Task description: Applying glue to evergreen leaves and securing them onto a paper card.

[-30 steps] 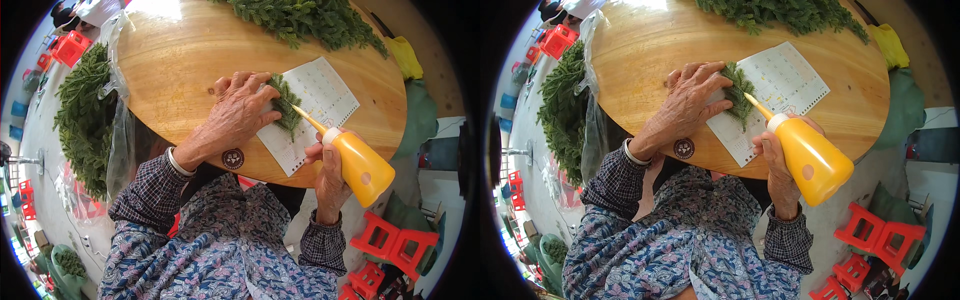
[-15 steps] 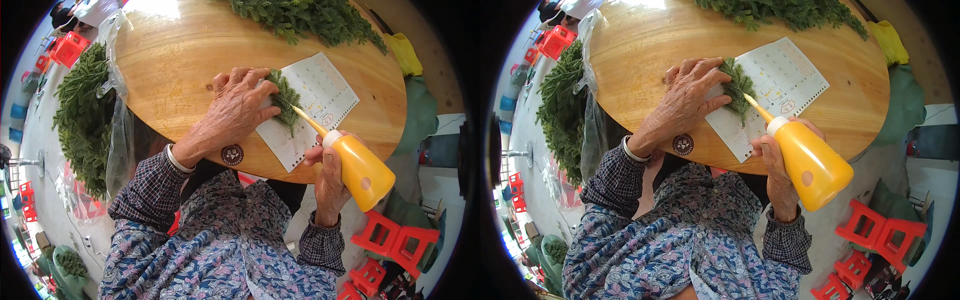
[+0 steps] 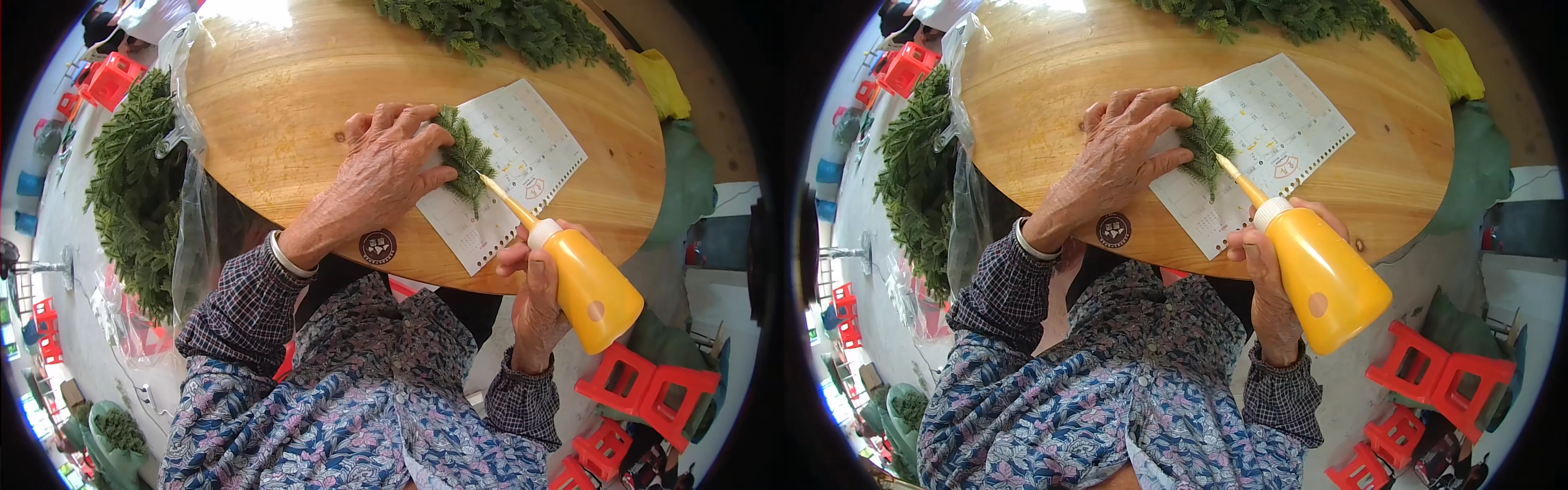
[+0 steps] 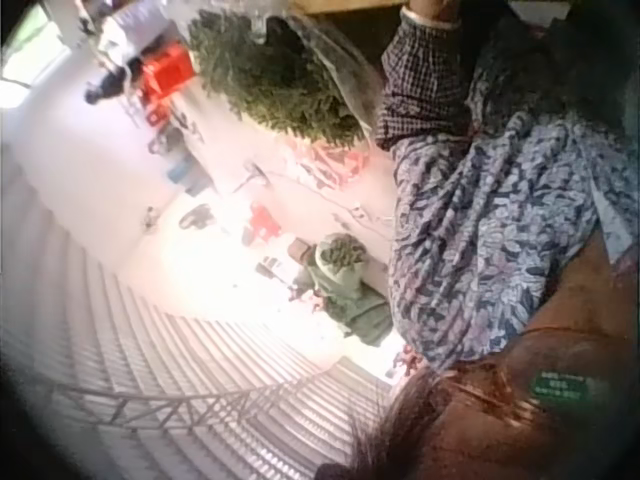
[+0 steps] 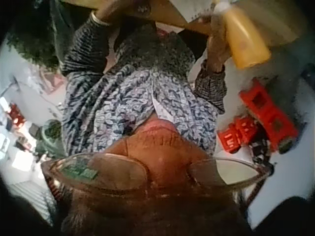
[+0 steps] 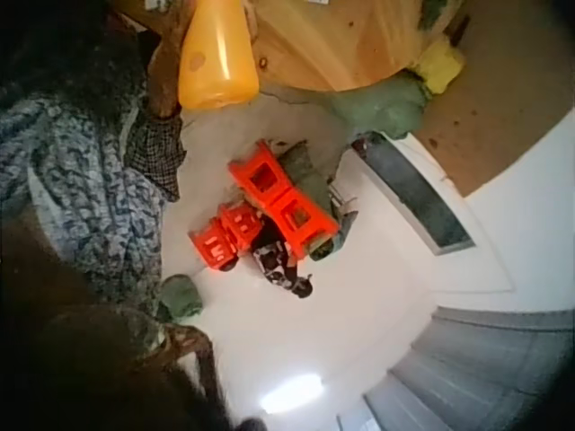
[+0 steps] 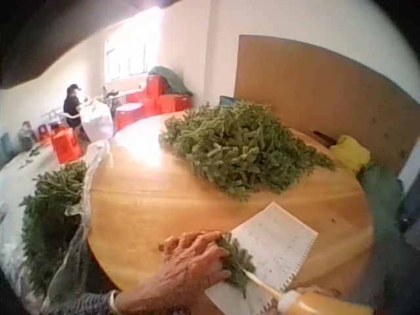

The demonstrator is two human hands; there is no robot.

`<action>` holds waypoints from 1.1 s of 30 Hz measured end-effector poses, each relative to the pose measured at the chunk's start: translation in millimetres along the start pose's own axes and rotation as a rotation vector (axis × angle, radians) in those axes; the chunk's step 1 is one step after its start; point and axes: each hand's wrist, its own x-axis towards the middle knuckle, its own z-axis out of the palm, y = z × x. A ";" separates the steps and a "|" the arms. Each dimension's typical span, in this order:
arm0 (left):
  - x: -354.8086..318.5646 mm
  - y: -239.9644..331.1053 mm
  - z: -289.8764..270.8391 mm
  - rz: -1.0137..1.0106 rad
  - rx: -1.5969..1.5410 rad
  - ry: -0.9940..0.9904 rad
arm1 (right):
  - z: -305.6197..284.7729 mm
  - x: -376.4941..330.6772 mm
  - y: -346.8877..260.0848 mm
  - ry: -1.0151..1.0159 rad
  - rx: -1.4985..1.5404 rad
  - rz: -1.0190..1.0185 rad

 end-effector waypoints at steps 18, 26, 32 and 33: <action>-0.8 -0.2 -1.6 -0.044 0.027 -0.066 | -4.2 -5.5 -0.4 -0.084 -0.320 -0.251; -0.2 0.6 -3.4 -0.048 0.031 -0.072 | -8.6 2.3 14.1 -0.091 -0.627 -0.449; -0.9 0.0 -2.1 -0.047 0.035 -0.061 | -5.2 0.2 15.3 -0.074 -0.605 -0.411; -1.1 -0.2 -2.1 -0.045 0.034 -0.057 | -5.1 -0.2 15.2 -0.079 -0.616 -0.420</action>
